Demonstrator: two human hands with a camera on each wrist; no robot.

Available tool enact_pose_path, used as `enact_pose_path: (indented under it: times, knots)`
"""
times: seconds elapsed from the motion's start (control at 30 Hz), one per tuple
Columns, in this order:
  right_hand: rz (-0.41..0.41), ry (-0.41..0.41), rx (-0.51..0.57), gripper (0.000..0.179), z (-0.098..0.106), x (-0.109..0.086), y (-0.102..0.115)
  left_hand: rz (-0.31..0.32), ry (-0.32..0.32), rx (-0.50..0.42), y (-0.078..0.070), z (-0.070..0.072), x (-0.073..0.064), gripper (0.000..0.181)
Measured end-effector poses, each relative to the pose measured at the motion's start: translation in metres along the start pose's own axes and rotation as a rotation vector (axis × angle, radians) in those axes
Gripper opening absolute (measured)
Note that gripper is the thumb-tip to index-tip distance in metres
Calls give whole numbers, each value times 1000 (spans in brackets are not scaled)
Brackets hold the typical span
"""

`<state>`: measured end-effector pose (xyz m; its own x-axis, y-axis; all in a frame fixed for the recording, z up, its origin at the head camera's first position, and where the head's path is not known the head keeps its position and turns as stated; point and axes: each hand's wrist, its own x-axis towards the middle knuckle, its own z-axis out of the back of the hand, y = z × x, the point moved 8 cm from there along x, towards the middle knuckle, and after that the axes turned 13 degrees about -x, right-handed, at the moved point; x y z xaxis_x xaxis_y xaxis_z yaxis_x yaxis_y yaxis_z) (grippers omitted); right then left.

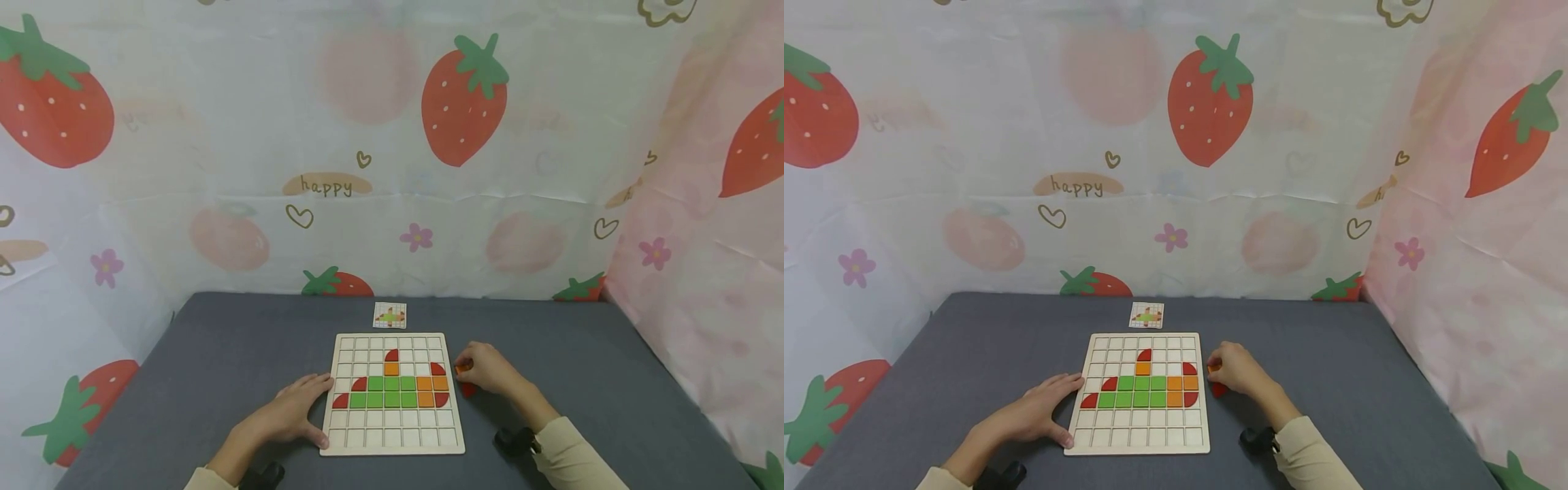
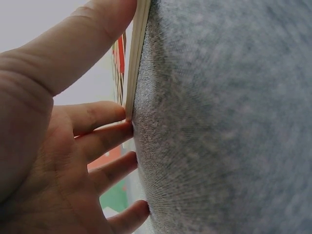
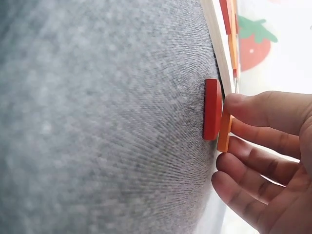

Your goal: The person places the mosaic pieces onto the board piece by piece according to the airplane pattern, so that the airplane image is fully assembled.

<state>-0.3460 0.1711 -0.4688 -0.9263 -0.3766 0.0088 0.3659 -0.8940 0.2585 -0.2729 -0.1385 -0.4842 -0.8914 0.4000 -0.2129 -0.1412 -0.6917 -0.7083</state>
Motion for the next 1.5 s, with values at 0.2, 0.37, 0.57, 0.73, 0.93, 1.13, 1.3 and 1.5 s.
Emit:
enact_pose_path:
  times: [0.2,0.37,0.57,0.73,0.93,1.13,1.3,1.5]
  knots:
    - [6,2,33,17,4,-4,1,11,1,0,0,1,0,104]
    - [-14,-13,48,18,8,-9,2,9,6,3,0,0,0,104]
    - [-19,-26,61,18,9,-14,7,4,-1,3,0,0,-1,104]
    - [18,-35,63,21,9,-17,15,18,1,-2,1,0,0,105]
    - [70,-45,68,22,8,-21,28,37,4,0,4,-2,2,106]
    - [96,-44,82,19,7,-23,41,42,10,0,4,-2,2,106]
    - [135,-37,105,19,7,-25,55,13,-9,5,2,0,1,106]
    - [181,-38,120,21,4,-26,69,-3,-21,7,1,0,0,105]
